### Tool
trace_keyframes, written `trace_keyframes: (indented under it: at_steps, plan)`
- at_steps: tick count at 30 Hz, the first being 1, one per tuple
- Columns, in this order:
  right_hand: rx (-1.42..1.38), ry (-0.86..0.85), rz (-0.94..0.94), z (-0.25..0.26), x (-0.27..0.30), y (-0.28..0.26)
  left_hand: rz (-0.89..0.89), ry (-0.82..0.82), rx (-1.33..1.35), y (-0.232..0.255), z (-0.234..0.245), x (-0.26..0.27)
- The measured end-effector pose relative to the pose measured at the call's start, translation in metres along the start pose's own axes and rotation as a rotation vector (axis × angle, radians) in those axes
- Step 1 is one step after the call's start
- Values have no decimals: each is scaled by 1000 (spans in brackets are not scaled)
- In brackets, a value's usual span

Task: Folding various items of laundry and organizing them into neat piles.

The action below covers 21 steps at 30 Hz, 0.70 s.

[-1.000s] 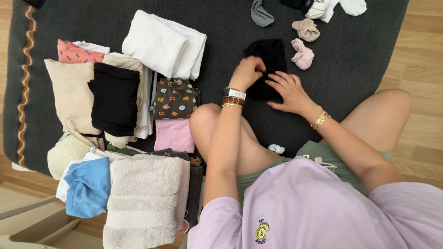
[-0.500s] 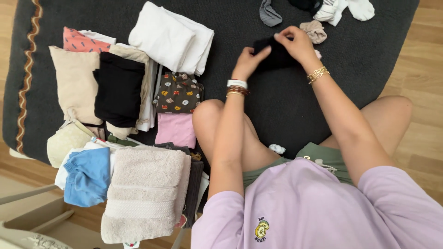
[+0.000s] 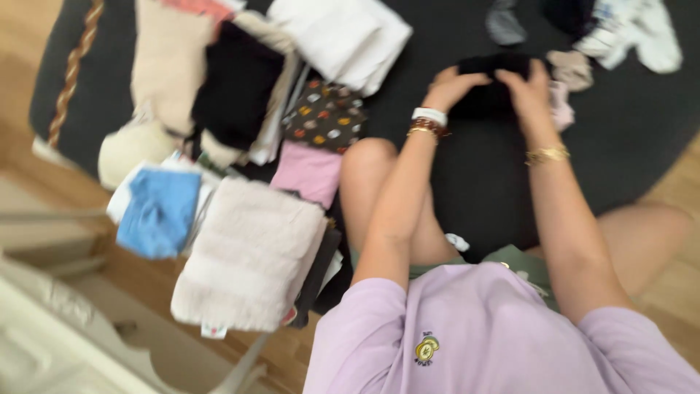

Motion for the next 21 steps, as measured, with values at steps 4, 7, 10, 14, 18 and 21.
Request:
trace_keyframes:
  at_steps: [4, 7, 10, 14, 18, 21]
  plan:
    - [-227, -31, 123, -1, 33, -81, -397, -256, 565, 45, -5, 53]
    - [-666, -244, 255, -26, 64, -181, -485, 180, 392, 71, 33, 141]
    - [-607, -406, 267, -58, 102, -235, -509, 410, 457, 76, 49, 284]
    - [-486, -892, 456, -138, 146, -286, -630, 489, 487, 66, 91, 443]
    - [-471, -1146, 598, -226, 196, -392, -314, 853, 110, 53, 192, 570]
    - [-643, -1256, 677, -262, 198, -421, -575, 1105, 233, 46, 302, 616]
Point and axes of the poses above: each hand's wrist, its own x-axis away from the middle knuckle, its own z-axis out of the back of the hand, y = z × x, the point moved 5 cm from there along -x, towards the middle knuckle, and after that the axes turned 11 degrees about -y, right-handed, at the moved point
